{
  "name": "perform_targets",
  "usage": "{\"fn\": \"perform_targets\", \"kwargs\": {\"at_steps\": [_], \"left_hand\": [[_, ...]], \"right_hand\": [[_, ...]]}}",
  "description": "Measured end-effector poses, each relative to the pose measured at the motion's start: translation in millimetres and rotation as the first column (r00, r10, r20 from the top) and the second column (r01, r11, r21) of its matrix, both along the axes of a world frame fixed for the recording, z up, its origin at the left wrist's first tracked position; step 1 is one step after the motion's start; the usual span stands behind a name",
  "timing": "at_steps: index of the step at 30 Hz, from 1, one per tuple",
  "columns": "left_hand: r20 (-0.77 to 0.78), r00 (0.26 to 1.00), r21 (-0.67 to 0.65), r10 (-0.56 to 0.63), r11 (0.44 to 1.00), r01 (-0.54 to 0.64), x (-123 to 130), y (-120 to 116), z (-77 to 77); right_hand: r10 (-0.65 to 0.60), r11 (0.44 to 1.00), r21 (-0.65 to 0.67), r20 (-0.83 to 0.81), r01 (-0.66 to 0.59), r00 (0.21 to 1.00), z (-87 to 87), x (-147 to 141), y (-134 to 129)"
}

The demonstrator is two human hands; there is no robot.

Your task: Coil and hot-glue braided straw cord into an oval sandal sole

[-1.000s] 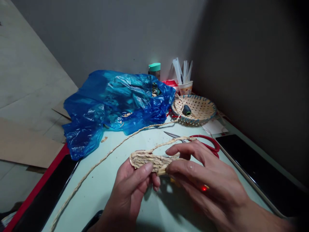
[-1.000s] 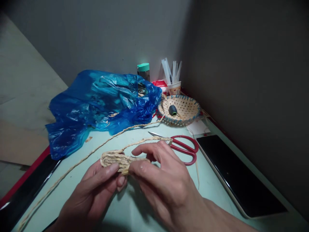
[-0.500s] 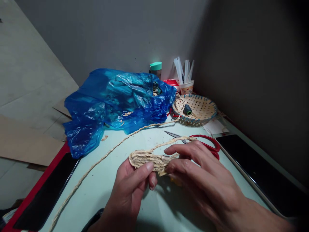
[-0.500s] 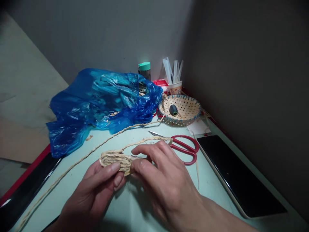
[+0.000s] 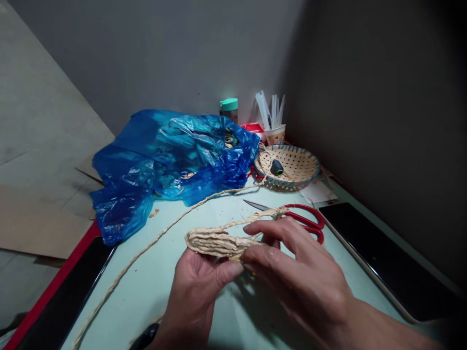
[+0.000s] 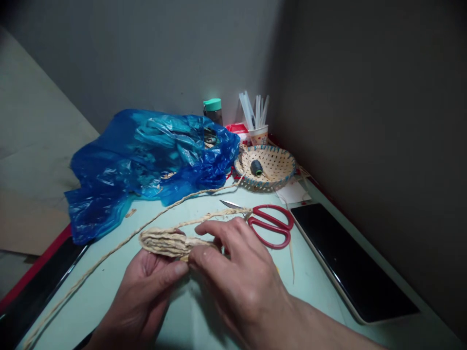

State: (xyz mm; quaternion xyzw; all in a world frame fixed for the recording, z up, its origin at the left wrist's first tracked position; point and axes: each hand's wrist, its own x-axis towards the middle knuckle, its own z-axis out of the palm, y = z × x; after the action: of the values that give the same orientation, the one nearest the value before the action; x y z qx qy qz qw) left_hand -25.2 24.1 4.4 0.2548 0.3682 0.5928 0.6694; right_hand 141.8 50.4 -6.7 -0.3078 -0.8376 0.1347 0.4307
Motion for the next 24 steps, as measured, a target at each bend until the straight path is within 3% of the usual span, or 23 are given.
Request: {"fn": "perform_targets", "kwargs": {"at_steps": [4,10,13,19,24], "left_hand": [[-0.064,0.995,-0.015,0.072,0.997,-0.073,-4.7,-1.1,-0.6],[-0.099,0.992,0.003,0.084,0.996,-0.084,-13.7,-0.3,1.2],[-0.104,0.993,0.014,0.057,0.998,-0.055,-16.9,2.1,0.8],[-0.139,0.990,-0.015,0.028,0.999,-0.031,-20.5,6.2,1.8],[-0.185,0.982,-0.044,0.027,0.998,-0.036,-23.4,5.7,3.6]], "right_hand": [[0.061,0.998,0.035,-0.035,-0.059,0.998,8.1,-0.9,0.6],[0.088,0.987,0.127,0.089,-0.099,0.992,22.5,8.6,1.7],[0.047,0.982,0.180,0.077,-0.060,0.996,31.1,14.4,1.2],[-0.083,0.979,0.175,-0.103,0.100,0.991,41.4,17.2,10.2],[-0.216,0.972,0.082,-0.059,0.220,0.975,33.7,34.2,5.8]]}}
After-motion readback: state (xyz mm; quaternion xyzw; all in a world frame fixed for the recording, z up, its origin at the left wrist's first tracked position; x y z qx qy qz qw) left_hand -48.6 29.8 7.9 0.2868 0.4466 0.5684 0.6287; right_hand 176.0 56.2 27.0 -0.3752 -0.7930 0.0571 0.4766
